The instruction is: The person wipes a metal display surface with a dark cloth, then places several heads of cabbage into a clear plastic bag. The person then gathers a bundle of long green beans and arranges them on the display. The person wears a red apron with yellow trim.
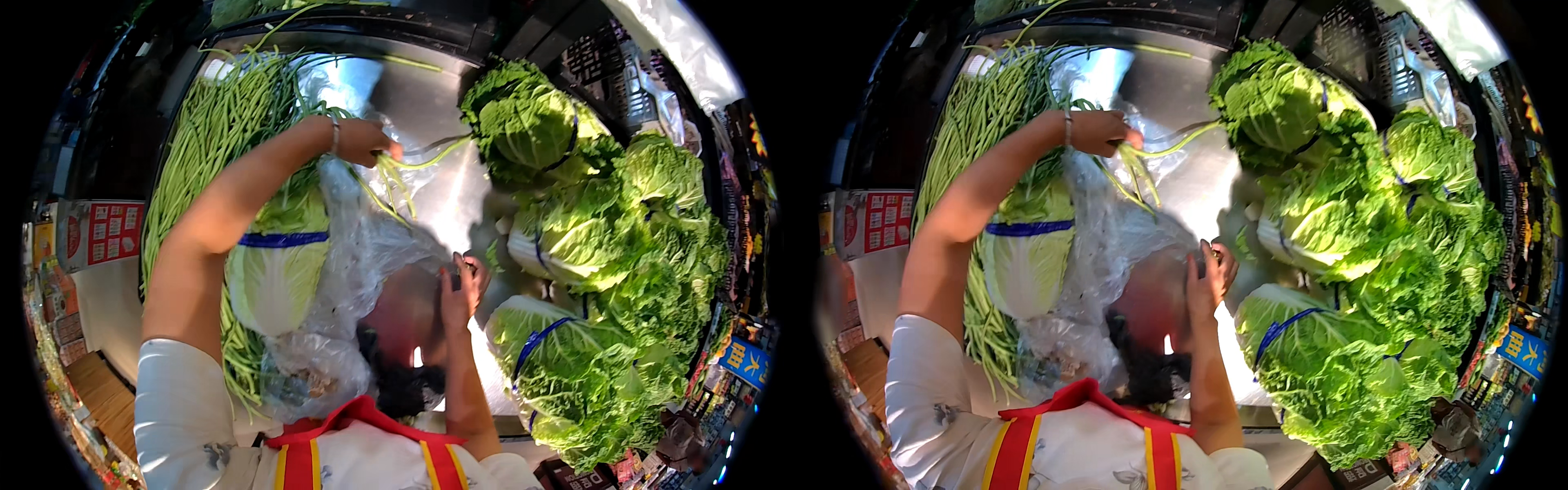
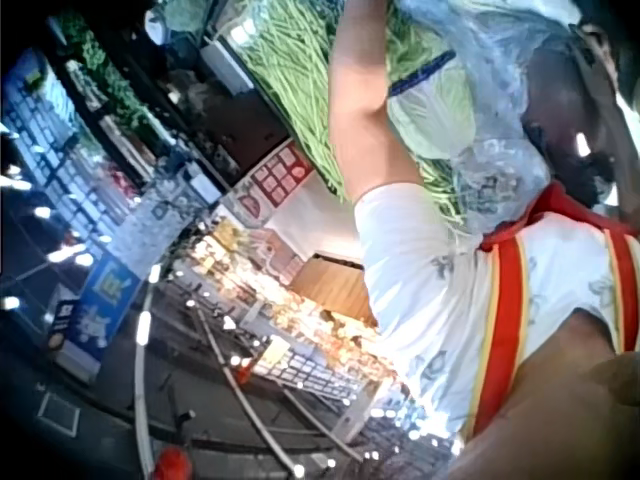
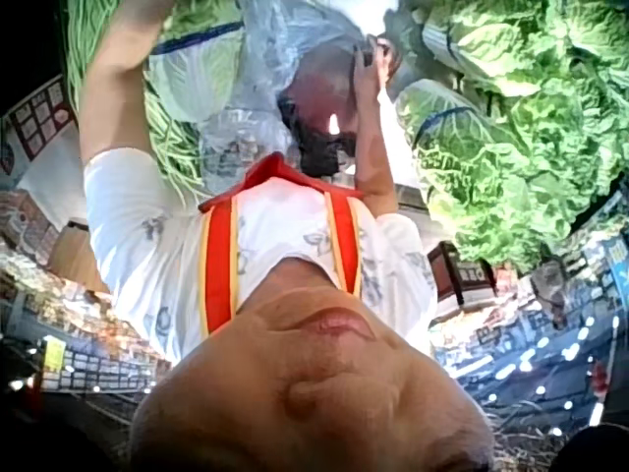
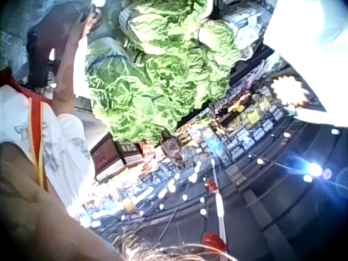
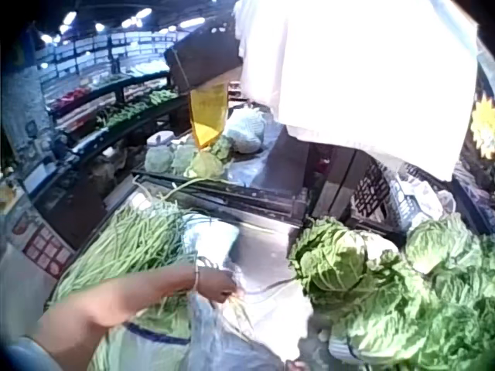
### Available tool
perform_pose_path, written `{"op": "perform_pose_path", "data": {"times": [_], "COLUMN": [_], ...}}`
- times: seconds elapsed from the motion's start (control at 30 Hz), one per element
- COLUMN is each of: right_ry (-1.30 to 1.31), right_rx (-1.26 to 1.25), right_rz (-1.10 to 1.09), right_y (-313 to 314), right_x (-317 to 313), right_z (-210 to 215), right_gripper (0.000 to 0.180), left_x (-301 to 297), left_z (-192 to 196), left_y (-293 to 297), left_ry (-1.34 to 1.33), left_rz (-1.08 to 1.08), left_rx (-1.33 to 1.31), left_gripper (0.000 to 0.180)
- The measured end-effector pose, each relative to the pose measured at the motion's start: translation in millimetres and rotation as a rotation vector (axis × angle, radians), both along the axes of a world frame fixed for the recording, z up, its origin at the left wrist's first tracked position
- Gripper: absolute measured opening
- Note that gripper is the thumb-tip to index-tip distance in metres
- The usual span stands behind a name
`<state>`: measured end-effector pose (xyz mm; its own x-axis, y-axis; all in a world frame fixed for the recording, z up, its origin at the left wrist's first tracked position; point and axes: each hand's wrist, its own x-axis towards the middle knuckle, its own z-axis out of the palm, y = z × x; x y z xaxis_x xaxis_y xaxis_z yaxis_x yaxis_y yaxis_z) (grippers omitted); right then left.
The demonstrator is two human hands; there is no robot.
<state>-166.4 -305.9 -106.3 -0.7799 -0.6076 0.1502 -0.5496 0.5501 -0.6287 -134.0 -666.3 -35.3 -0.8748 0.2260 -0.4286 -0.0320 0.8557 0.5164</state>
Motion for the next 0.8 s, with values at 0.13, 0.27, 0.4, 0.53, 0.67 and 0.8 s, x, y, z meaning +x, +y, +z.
{"op": "perform_pose_path", "data": {"times": [0.13,0.27,0.4,0.53,0.67,0.8], "right_ry": [-0.158,-0.454,-0.770,-1.150,-0.720,-0.700], "right_rx": [-0.112,-0.305,-0.359,-0.486,-0.583,-0.526], "right_rz": [0.077,0.240,-0.009,-0.083,0.597,0.890], "right_y": [-8.2,-10.5,6.2,-3.2,-45.2,-47.8], "right_x": [16.0,55.8,79.7,117.0,178.7,219.8], "right_z": [4.1,17.0,41.2,81.3,138.1,155.5], "right_gripper": [0.018,0.012,0.006,0.005,0.010,0.033], "left_x": [70.0,83.7,121.3,194.2,189.3,137.3], "left_z": [5.8,29.2,93.4,143.5,155.8,106.9], "left_y": [5.1,5.1,-10.7,-25.0,25.2,145.5], "left_ry": [0.249,0.198,0.374,0.150,0.447,0.510], "left_rz": [-0.132,-0.087,0.036,0.210,0.279,-0.206], "left_rx": [-0.179,-0.261,-0.319,-0.583,-0.814,-0.205], "left_gripper": [0.043,0.035,0.028,0.031,0.047,0.055]}}
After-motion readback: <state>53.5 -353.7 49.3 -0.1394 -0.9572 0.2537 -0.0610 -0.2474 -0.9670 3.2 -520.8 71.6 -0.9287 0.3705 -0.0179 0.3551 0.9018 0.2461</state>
